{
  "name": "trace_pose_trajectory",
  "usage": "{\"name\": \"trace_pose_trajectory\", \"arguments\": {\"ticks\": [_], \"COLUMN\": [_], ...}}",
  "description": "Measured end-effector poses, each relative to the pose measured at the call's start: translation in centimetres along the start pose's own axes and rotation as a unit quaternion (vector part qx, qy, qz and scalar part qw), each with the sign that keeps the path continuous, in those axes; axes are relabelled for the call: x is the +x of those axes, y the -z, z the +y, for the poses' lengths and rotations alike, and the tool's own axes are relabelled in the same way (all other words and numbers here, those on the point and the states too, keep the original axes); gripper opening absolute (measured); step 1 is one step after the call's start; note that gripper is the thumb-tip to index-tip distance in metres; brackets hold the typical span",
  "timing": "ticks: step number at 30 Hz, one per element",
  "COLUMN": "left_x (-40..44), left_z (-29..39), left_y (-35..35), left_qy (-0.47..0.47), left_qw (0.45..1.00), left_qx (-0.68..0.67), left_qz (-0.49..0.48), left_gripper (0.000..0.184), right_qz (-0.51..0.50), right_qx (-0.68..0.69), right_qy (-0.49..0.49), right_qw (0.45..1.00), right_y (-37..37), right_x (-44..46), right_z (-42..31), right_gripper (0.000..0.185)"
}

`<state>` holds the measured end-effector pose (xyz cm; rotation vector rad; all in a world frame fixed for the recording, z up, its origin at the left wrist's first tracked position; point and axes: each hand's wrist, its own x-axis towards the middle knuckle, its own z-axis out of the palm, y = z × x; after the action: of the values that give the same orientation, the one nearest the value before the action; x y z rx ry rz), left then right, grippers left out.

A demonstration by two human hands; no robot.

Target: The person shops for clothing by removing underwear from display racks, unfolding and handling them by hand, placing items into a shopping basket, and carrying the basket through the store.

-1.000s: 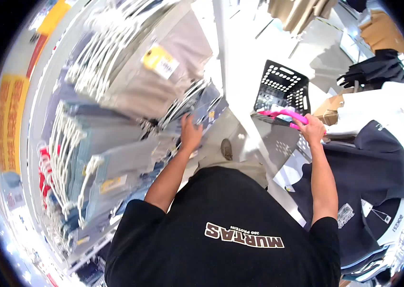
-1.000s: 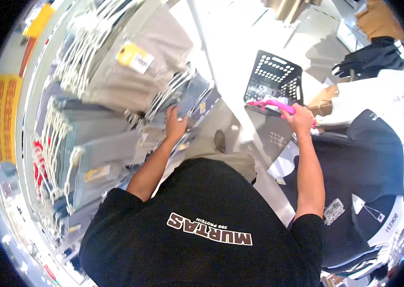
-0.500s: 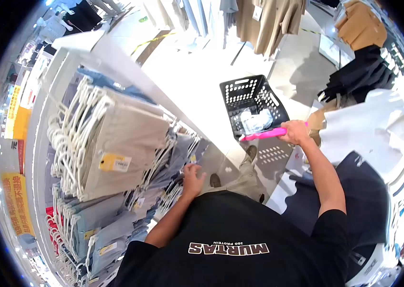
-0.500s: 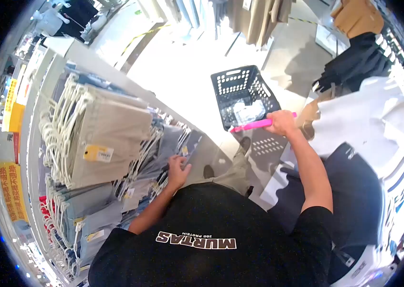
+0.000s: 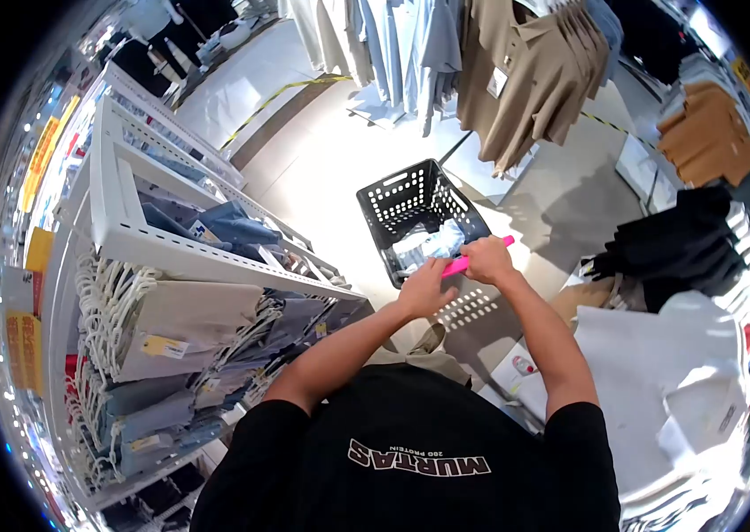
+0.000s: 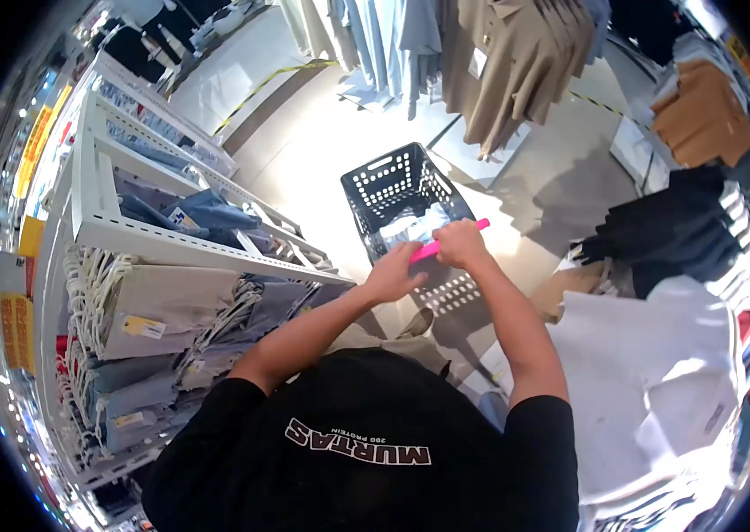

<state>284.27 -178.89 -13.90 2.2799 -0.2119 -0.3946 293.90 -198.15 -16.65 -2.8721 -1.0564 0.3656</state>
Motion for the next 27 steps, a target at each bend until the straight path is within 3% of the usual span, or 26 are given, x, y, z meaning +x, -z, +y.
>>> {"name": "trace_pose_trajectory", "arguments": {"ticks": [1, 4, 5, 18, 22, 27], "left_x": [1.9, 6.6, 7.4, 15.8, 18.0, 21.0], "left_z": [-1.8, -3.3, -4.0, -11.1, -12.6, -15.2], "left_y": [-1.6, -0.9, -1.3, 7.3, 9.9, 13.0], "left_qy": [-0.033, 0.11, 0.099, 0.135, 0.145, 0.153], "left_qw": [0.996, 0.989, 0.987, 0.974, 0.972, 0.974], "left_qx": [0.024, 0.09, 0.088, 0.055, 0.043, 0.029], "left_qz": [0.073, 0.027, 0.092, 0.171, 0.183, 0.166], "left_gripper": [0.047, 0.034, 0.029, 0.017, 0.018, 0.02], "right_qz": [-0.021, 0.012, -0.002, 0.051, 0.128, 0.148], "right_qx": [-0.011, -0.01, -0.003, 0.018, 0.108, 0.139], "right_qy": [0.007, 0.037, 0.027, 0.047, 0.097, 0.178], "right_qw": [1.0, 0.999, 1.0, 0.997, 0.981, 0.963], "right_y": [0.8, 1.3, 1.1, 3.1, 3.2, 3.8], "right_x": [1.2, 5.0, 6.1, 20.9, 24.9, 31.1], "right_z": [0.2, 1.3, 1.5, 1.9, 2.6, 4.6], "right_gripper": [0.022, 0.02, 0.017, 0.013, 0.012, 0.018]}}
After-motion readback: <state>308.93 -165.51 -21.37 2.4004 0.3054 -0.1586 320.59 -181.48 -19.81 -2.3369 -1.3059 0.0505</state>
